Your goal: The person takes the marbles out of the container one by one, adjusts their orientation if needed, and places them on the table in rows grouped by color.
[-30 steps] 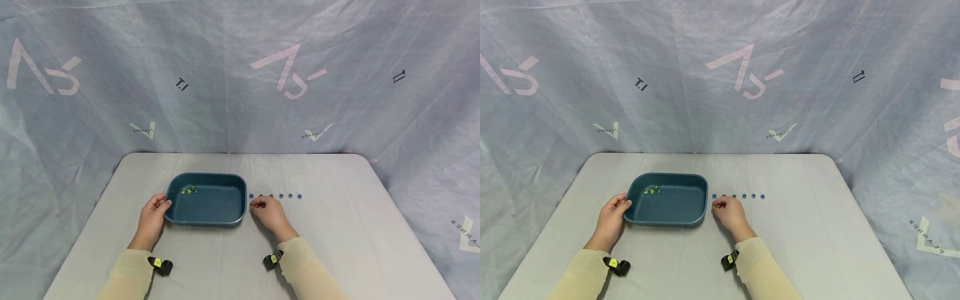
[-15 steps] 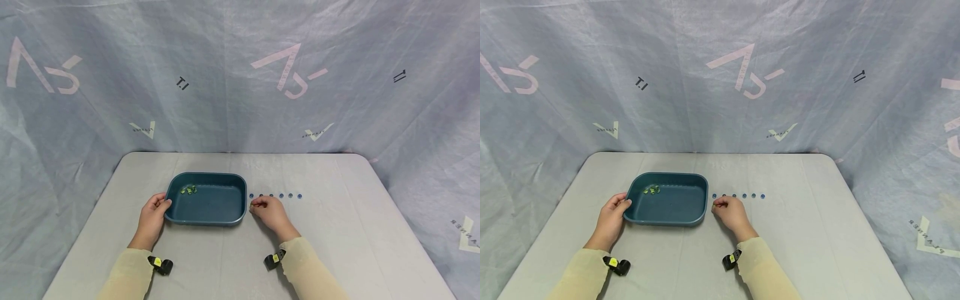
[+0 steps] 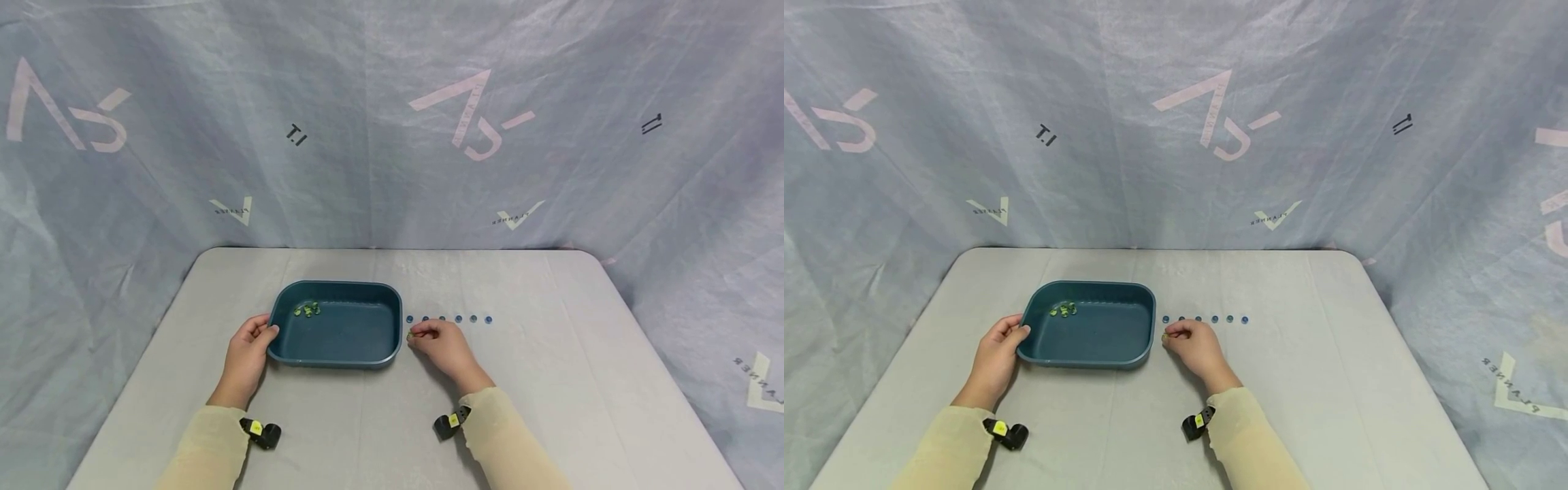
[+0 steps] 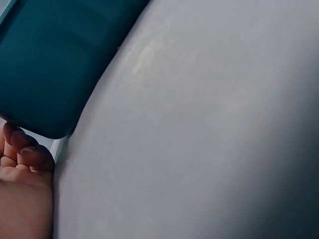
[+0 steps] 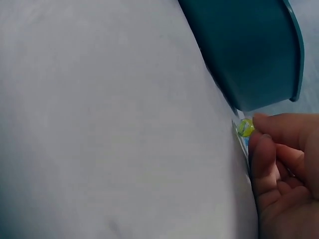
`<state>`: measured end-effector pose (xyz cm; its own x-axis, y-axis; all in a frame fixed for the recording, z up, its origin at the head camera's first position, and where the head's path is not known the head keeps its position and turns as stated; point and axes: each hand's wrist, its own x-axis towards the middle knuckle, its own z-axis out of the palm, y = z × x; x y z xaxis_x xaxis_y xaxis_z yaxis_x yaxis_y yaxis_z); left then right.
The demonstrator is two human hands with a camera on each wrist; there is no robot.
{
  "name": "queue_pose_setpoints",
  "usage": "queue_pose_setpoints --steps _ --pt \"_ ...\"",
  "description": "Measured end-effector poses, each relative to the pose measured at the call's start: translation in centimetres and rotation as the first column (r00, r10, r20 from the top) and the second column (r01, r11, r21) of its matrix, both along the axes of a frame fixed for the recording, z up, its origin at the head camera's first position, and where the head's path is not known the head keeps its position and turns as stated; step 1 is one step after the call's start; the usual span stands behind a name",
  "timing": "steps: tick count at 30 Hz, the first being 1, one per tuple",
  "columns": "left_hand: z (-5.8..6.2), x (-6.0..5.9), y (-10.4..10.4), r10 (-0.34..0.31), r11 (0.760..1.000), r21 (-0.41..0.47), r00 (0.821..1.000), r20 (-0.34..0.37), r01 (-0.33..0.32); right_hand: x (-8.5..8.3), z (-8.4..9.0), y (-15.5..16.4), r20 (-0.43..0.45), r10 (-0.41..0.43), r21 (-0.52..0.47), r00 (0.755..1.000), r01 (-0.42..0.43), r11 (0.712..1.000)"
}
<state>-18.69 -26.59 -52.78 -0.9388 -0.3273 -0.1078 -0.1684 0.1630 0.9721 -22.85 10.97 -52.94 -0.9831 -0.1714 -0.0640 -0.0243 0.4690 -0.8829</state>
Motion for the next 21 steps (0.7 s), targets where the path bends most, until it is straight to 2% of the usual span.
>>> queue_pose_setpoints --steps 11,14,18,21 --pt "0.0 0.0 0.0 -0.008 1.000 -0.004 1.000 0.005 0.008 0.1 -0.1 0.4 0.016 -0.020 -0.064 1.000 0.021 0.998" --pt "0.1 0.0 0.0 -0.008 1.000 -0.011 1.000 0.007 0.008 0.1 -0.1 0.3 0.034 -0.070 -0.100 0.997 0.073 0.992" --pt "0.0 -0.1 -0.1 -0.001 1.000 -0.011 1.000 0.002 0.001 0.3 0.4 0.0 0.071 -0.155 -0.180 0.985 0.166 0.970" --pt "-0.2 -0.1 -0.2 0.002 1.000 -0.008 1.000 0.002 -0.002 0.7 1.2 -0.4 0.063 -0.175 -0.209 0.983 0.185 0.960"
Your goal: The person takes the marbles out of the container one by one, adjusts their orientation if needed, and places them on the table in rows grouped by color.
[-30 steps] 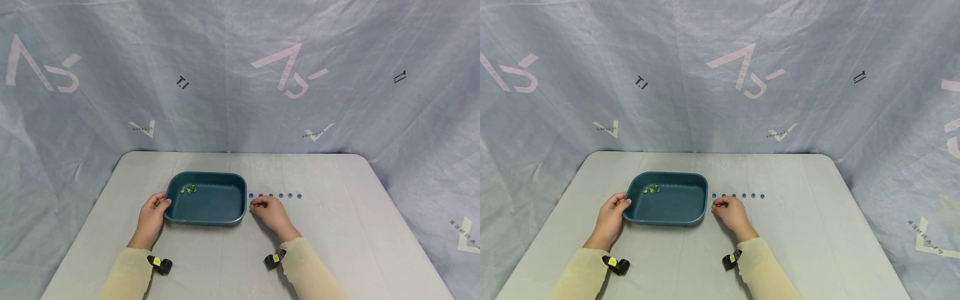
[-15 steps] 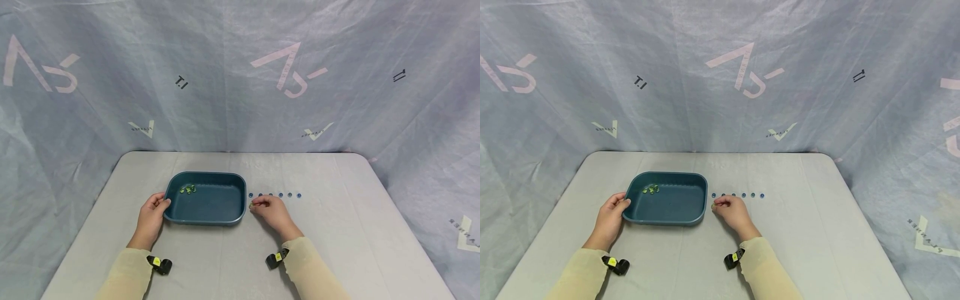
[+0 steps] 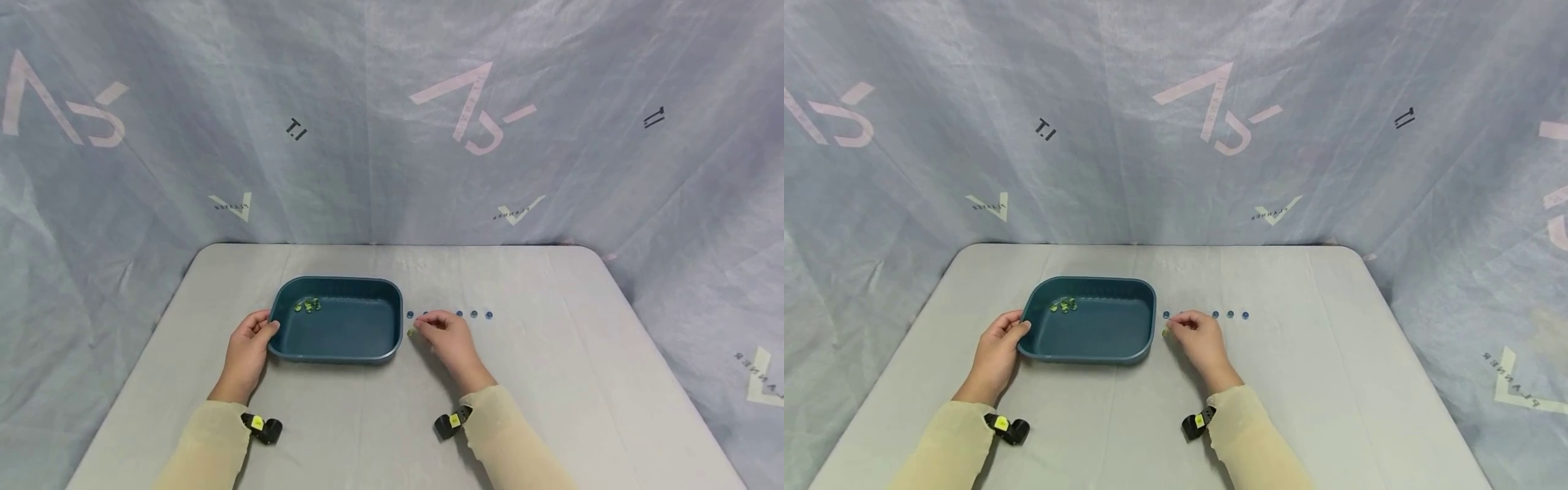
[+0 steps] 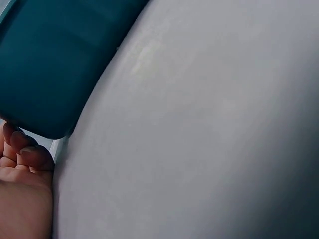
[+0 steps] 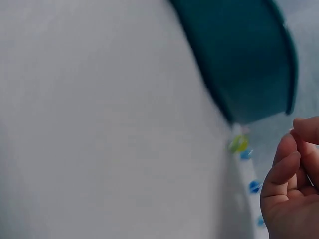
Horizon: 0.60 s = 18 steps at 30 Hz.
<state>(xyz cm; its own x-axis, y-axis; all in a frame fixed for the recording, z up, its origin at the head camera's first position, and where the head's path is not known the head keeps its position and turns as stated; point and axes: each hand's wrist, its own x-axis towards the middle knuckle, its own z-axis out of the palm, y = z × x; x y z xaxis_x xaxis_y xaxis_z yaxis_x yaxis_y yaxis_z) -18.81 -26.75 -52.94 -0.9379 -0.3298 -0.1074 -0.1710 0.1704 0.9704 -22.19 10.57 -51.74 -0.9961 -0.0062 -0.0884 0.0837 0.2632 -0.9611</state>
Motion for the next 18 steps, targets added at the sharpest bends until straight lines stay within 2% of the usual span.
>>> queue_pose_setpoints --steps 6,10,14,18 --pt "0.0 -0.1 0.1 0.007 1.000 0.015 1.000 0.004 -0.007 0.5 2.8 -1.6 -0.082 0.044 0.007 0.996 -0.044 0.999" --pt "0.1 -0.2 0.1 0.010 0.999 0.032 1.000 0.017 -0.011 0.6 4.4 -3.0 -0.120 0.116 0.013 0.986 -0.116 0.993" --pt "0.0 -0.3 0.1 0.009 0.999 0.039 1.000 0.022 -0.010 0.3 5.1 -4.1 -0.144 0.202 0.030 0.969 -0.200 0.979" --pt "0.1 -0.3 0.1 0.006 0.999 0.035 1.000 0.023 -0.007 -0.4 5.6 -5.4 -0.149 0.256 0.074 0.955 -0.247 0.966"
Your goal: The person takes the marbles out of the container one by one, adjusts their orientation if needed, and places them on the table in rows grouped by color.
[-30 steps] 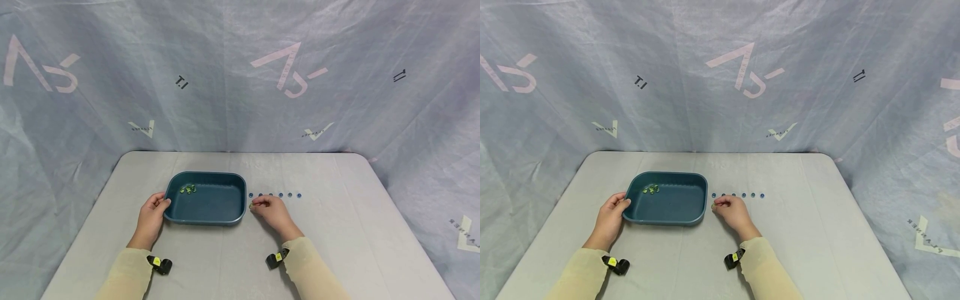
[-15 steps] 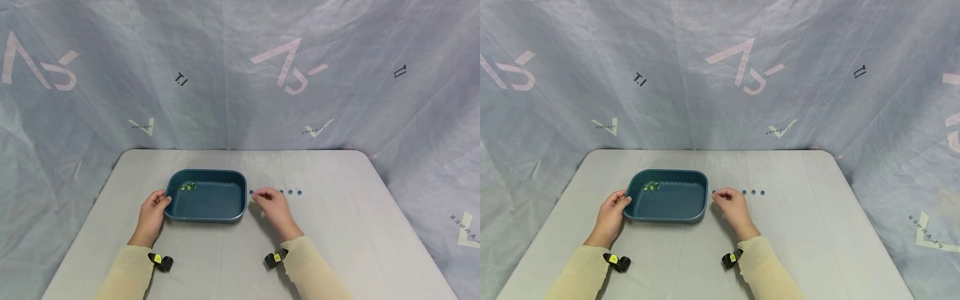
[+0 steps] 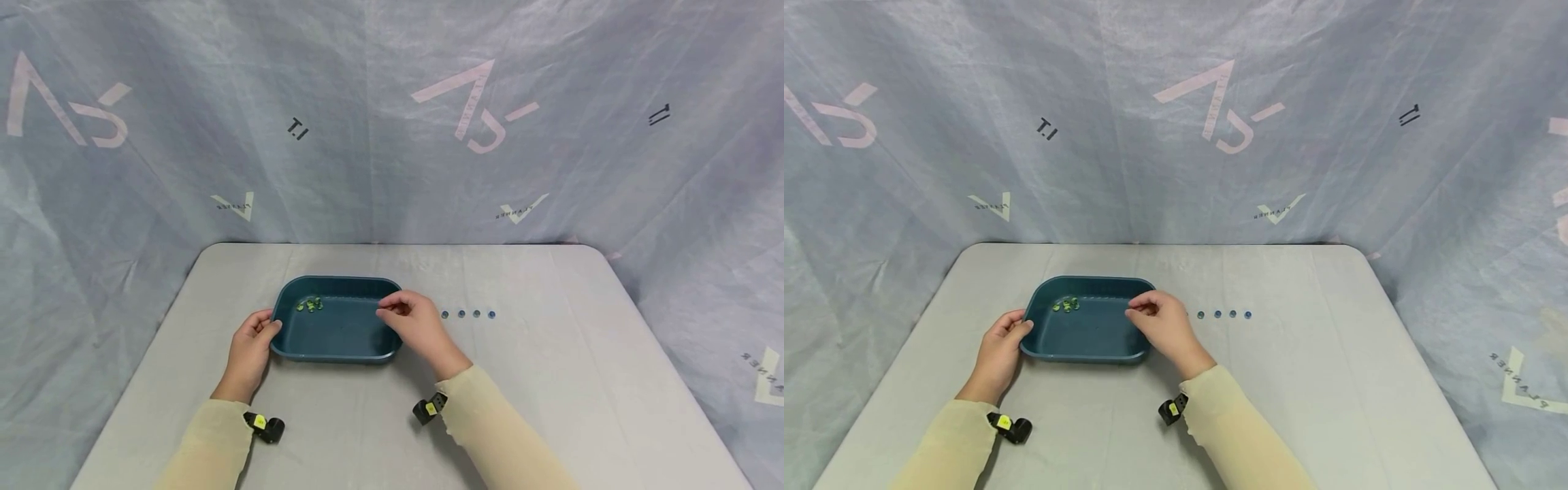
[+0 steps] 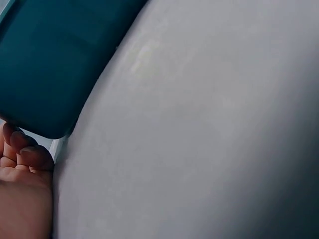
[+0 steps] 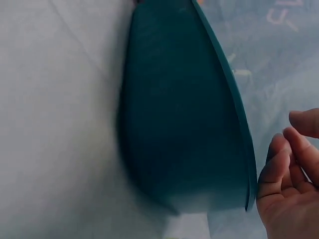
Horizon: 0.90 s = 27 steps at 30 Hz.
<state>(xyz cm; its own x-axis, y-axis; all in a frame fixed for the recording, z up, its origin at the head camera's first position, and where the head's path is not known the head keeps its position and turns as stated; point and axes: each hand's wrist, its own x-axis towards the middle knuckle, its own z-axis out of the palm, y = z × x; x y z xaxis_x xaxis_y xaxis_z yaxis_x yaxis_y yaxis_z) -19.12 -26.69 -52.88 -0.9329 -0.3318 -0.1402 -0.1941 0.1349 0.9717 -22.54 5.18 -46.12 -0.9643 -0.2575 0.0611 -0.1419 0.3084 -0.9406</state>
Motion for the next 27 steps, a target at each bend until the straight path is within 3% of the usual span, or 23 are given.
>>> queue_pose_setpoints --steps 15,27 --pt "0.2 0.3 0.0 -0.004 1.000 -0.017 1.000 0.005 0.004 -3.3 2.4 -4.6 0.051 0.182 0.189 0.982 -0.188 0.964" --pt "0.3 0.1 0.1 -0.001 1.000 -0.005 1.000 -0.010 0.001 -5.0 2.2 -8.3 0.062 0.202 0.223 0.977 -0.211 0.952"
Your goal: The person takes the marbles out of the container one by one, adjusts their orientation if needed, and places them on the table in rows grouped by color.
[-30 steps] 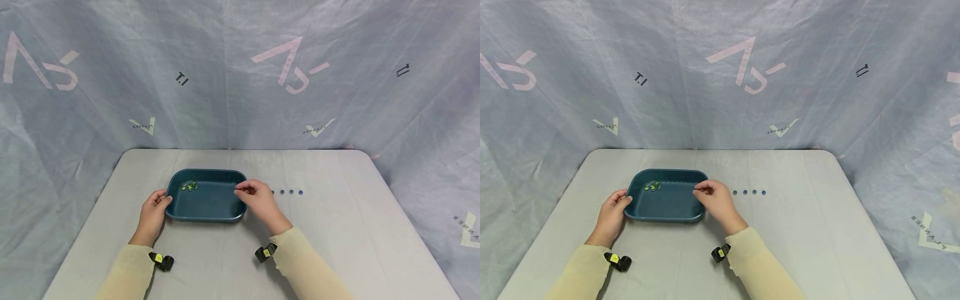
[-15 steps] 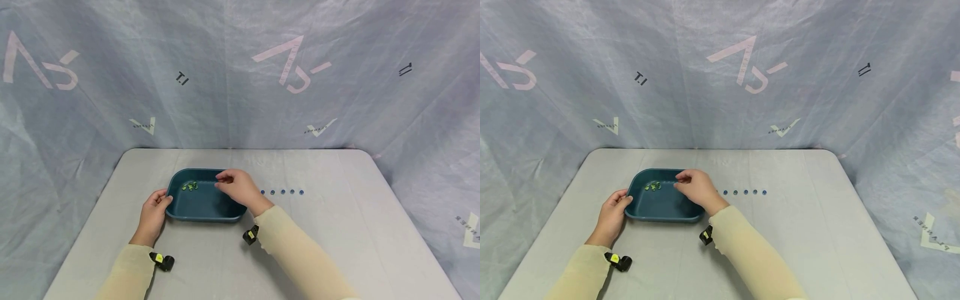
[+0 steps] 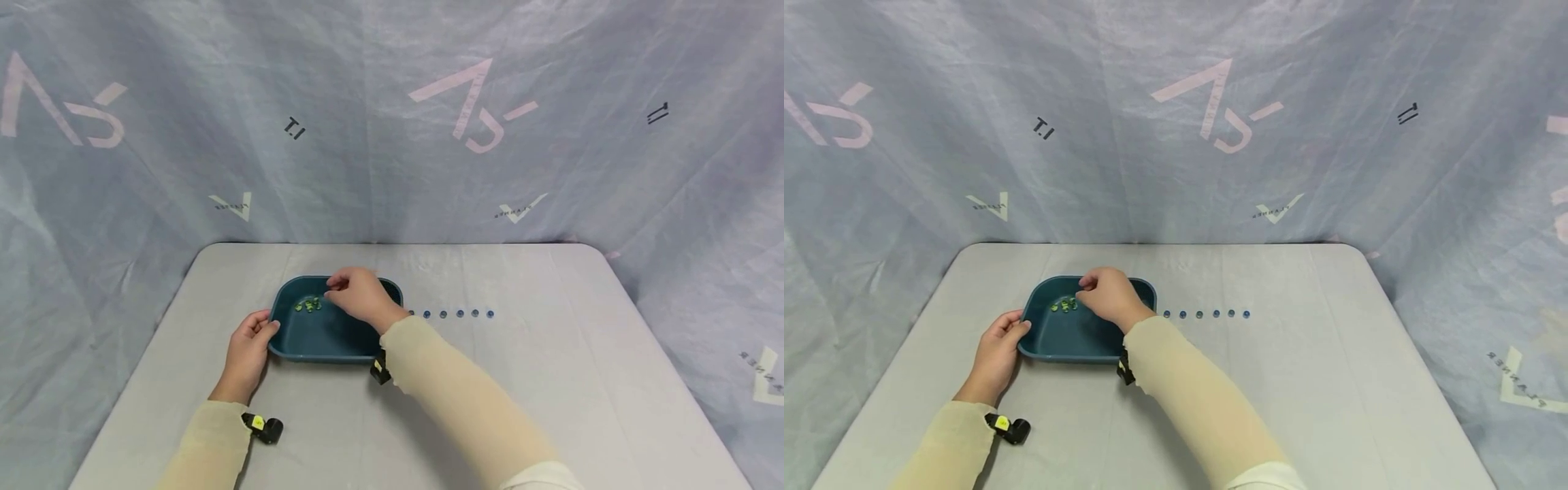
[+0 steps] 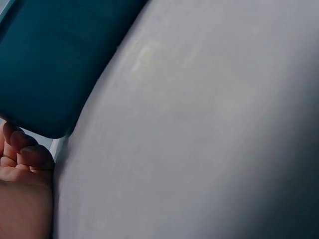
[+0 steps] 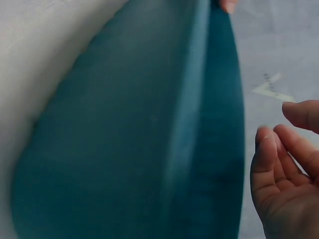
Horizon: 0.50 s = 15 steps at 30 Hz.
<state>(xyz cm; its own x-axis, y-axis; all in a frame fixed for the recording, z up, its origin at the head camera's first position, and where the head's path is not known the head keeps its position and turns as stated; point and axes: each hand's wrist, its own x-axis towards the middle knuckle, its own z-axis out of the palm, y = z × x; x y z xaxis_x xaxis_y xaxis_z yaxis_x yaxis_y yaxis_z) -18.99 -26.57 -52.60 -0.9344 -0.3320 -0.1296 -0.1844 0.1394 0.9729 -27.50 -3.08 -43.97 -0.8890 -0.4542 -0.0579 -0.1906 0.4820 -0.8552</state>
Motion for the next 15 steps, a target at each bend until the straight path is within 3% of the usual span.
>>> queue_pose_setpoints --steps 8,15 --pt "0.0 -0.1 -0.3 -0.019 1.000 -0.011 1.000 -0.018 0.019 -0.9 -1.1 -2.2 -0.051 0.035 0.043 0.998 -0.033 0.999" --pt "0.0 0.0 -0.2 -0.018 1.000 0.004 1.000 0.019 0.018 -1.1 -2.6 -2.5 -0.033 0.049 0.104 0.998 -0.046 0.994"
